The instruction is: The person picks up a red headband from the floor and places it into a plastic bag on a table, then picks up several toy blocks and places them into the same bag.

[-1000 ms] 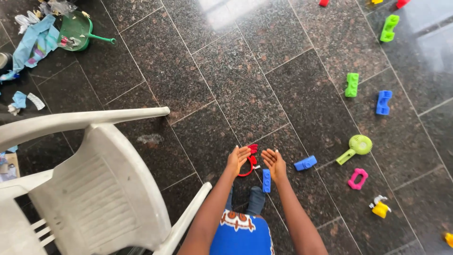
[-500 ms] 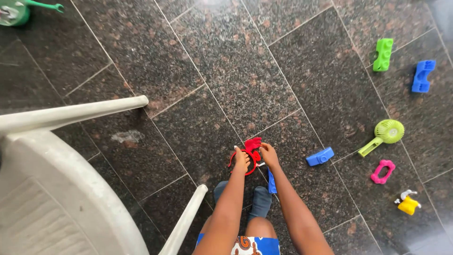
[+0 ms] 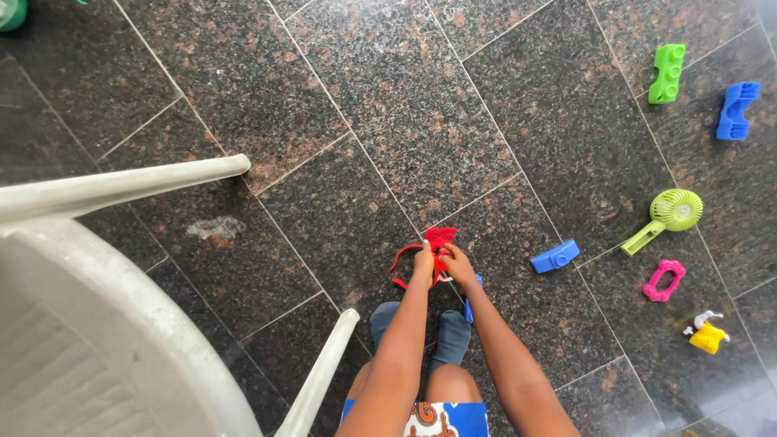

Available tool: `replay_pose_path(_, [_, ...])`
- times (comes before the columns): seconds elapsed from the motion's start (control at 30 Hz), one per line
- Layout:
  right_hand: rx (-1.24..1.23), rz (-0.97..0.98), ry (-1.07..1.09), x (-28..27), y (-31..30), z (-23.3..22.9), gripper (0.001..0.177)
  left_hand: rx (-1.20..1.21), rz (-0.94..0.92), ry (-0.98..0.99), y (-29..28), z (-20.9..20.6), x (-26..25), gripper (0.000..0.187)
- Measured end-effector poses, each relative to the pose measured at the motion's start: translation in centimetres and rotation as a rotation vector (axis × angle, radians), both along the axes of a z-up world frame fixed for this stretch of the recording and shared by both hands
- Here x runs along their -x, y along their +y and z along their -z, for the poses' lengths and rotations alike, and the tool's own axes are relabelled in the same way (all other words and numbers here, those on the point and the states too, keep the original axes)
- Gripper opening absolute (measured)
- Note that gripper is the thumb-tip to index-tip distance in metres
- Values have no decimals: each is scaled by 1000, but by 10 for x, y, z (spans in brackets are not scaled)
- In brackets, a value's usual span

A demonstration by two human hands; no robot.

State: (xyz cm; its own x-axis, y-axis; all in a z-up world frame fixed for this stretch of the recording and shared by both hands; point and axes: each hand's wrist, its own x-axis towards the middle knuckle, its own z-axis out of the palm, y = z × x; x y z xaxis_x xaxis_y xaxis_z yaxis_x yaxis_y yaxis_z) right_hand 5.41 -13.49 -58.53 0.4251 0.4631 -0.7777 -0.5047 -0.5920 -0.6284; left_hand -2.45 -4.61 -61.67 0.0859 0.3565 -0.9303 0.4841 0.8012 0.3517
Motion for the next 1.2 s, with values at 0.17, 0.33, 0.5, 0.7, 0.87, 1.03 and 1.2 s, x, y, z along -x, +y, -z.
replay_pose_path(0.17, [-137,105,7,2,0,-59,53,-51,34,-129,12,-88,2,46])
replay_pose_path(0.33, [-191,184,114,-2,11,-199,44,-126,-90,-411,15,-197,8,29])
replay_pose_path(0.5, [-258,167,171,-17,30,-390,46,-303,43,-363,12,-313,19,28])
replay_pose_path(0.7, [-392,230,-15,-5,26,-548,34,-165,-100,-453,20,-498,12,24])
replay_pose_path(0.87, [-230,106,-444,8,19,-686,26,-261,-92,-593,23,-601,19,23])
replay_pose_path(1.03, [-153,-62,-733,32,11,-722,33,-368,46,-554,29,-714,51,24])
replay_pose_path(1.2, [-279,-99,-311,54,19,-772,35,-457,23,-496,18,-778,86,24])
